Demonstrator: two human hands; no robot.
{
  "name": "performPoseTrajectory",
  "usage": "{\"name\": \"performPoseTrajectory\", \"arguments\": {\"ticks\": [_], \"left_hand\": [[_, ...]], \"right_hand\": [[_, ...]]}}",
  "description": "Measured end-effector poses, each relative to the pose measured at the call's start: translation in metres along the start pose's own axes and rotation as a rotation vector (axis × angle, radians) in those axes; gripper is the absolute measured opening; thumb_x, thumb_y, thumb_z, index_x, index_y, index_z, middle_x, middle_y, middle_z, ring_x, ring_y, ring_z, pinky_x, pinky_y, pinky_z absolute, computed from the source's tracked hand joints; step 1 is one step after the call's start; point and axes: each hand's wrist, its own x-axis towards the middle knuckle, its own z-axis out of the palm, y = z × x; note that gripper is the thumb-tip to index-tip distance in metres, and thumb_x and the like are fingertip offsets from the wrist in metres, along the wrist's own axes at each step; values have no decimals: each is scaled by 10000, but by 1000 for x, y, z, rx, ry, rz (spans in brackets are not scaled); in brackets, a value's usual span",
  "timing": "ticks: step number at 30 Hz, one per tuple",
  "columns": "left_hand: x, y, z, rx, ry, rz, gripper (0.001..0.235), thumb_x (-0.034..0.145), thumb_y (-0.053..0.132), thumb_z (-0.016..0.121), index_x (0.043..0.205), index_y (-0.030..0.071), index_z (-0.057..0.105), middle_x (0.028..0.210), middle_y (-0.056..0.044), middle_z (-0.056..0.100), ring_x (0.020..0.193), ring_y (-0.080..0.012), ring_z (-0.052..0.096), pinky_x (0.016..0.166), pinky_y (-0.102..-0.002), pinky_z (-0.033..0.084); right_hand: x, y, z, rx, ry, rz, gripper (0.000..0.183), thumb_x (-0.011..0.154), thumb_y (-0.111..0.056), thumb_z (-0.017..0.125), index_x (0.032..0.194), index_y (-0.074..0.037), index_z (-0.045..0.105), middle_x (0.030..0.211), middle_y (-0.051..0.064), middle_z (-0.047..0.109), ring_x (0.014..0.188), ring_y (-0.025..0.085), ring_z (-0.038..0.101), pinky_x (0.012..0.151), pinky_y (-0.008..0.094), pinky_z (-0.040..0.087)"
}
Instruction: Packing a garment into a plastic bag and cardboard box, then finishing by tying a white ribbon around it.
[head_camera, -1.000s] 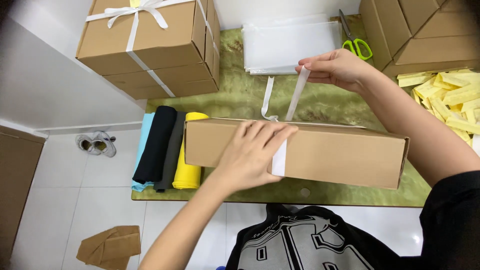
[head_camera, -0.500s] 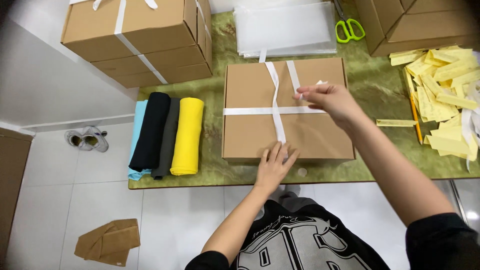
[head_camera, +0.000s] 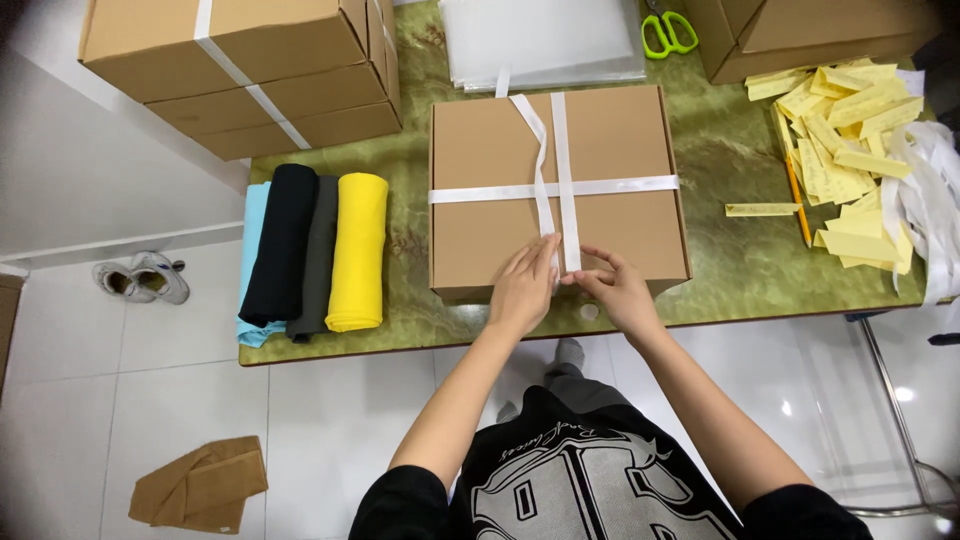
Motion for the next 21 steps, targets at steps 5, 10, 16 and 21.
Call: {"name": "performPoseTrajectory", "arguments": {"ticks": [5,10,16,21], "left_hand": [[3,-6,2,80,-15,73,484,1160,317,427,1628,195,437,1677,-28,478,1587,-183,377,1328,-421,239],[4,-7,6,99,-41,56,465,1167,380,401,1613,268,472,1714,21,427,1606,-162,343,1340,-423,230],[18,1,-16,135,13,10,510,1128,385,484,1619,251,464,1766,-79,326,1641,-262,276,1328,-465,266],[44,6,-33,158,-47,-99,534,1081,331,550,1592,199,472,1762,-185,256,1659,-370,159,1336,-548,193]], "right_hand": [[-26,-3,11,56,-33,10,488,999,-76,712,1467,-13,585,974,219,805,911,264,799,773,318,650],[-2,-11,-4,6,44,-62,301,1033,-131,683,1312,-22,721,897,173,793,815,229,789,662,264,615],[105,-16,-27,-295,135,-352,221,1044,-157,725,1245,-95,793,1006,137,794,967,235,753,817,368,581],[151,-72,-28,-590,71,-549,416,1007,-20,627,1351,-215,756,1492,161,635,1435,455,524,1160,550,455]]}}
